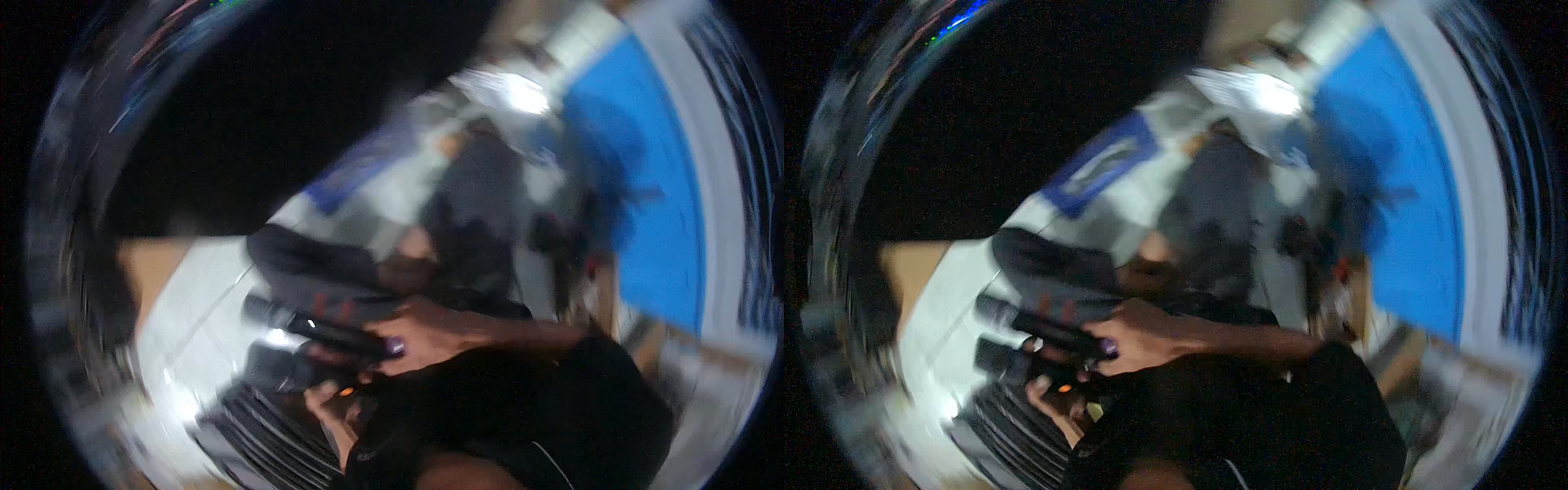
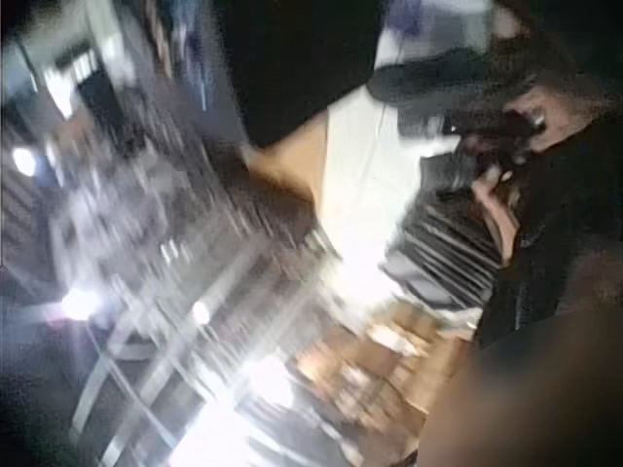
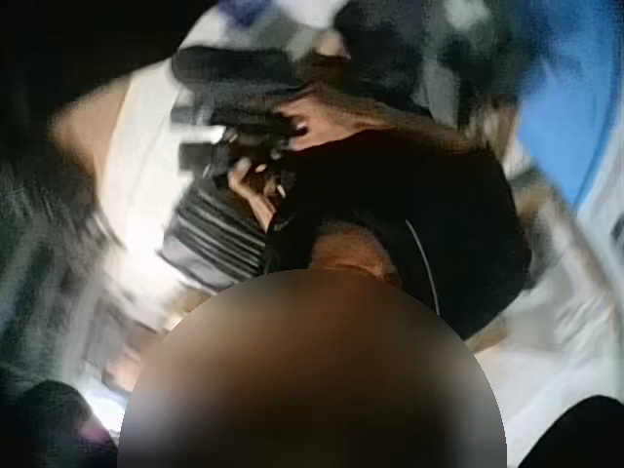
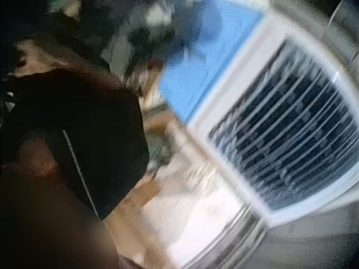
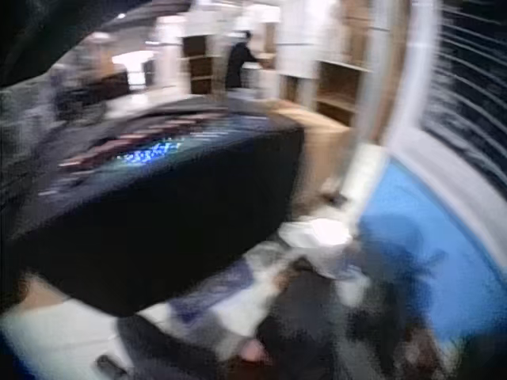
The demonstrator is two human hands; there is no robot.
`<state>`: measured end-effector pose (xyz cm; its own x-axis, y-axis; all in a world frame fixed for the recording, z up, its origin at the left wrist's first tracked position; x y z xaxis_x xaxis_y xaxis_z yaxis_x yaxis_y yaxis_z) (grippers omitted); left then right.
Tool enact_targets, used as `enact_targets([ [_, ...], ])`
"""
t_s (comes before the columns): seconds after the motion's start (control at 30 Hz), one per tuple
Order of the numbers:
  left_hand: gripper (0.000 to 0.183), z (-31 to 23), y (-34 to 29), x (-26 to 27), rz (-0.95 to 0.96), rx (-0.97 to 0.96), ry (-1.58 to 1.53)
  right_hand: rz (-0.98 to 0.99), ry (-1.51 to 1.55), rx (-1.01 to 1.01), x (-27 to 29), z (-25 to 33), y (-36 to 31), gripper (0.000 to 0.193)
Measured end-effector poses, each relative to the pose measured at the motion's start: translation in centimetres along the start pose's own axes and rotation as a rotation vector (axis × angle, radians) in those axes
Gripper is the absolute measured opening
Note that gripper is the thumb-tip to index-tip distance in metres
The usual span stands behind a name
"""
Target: The person sits on the floor and adjusts knobs on a portable speaker while holding two wireless microphones. They then wrap one microphone in bubble wrap and place it into a cardboard box, securing the box with a plastic tie.
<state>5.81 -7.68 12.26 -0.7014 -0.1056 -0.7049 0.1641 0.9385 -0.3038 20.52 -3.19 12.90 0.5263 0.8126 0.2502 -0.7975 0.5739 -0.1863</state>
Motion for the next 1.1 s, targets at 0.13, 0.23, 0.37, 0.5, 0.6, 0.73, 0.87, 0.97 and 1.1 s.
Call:
enact_targets([
  [0.13, 0.064, 0.4, 2.4, 0.4, 0.072, 0.030, 0.087, -0.213, -0.179, 0.058, 1.2, -0.2, -2.4, 0.039],
  [0.23, 0.055, 0.2, 3.0, 1.0, 0.148, -0.066, 0.091, -0.358, -0.137, -0.008, 0.5, -1.1, -5.0, 0.036],
  [0.37, 0.053, 0.6, 3.8, -0.3, 0.266, 0.025, 0.153, -0.860, 0.093, -0.107, 1.6, -5.4, -14.0, 0.024],
  [0.5, 0.051, 1.5, 4.6, -1.9, 0.209, 0.059, 0.245, -1.191, -0.047, -0.966, 0.8, -14.7, -31.4, 0.027],
  [0.6, 0.050, 2.6, 5.0, -2.6, 0.231, 0.090, 0.258, -1.051, -0.211, -1.716, -2.3, -19.4, -44.0, 0.029],
  [0.73, 0.048, 3.4, 4.8, -3.0, 0.274, 0.115, 0.311, -1.194, -0.255, -1.723, -4.9, -22.6, -50.9, 0.032],
  [0.87, 0.048, 3.8, 4.9, -3.9, 0.366, 0.132, 0.299, -1.223, -0.216, -1.751, -5.7, -25.8, -51.9, 0.031],
  [0.97, 0.050, 3.7, 4.9, -3.7, 0.326, 0.117, 0.311, -1.153, -0.181, -1.889, -5.5, -26.4, -51.4, 0.030],
  [1.1, 0.052, 3.7, 5.3, -4.3, 0.445, 0.146, 0.087, -1.351, -0.249, -1.788, -2.2, -18.8, -49.5, 0.028],
])
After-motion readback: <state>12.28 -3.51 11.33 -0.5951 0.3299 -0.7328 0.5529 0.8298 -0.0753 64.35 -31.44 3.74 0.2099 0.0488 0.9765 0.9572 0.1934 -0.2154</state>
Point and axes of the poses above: each hand's wrist, its own y-axis towards the middle knuckle, its own x-axis out of the back of the hand, z = x × y, the point moved 7 cm from there along y, towards the middle knuckle, and after that the axes turned 8 degrees about z, right-handed, at the moved point
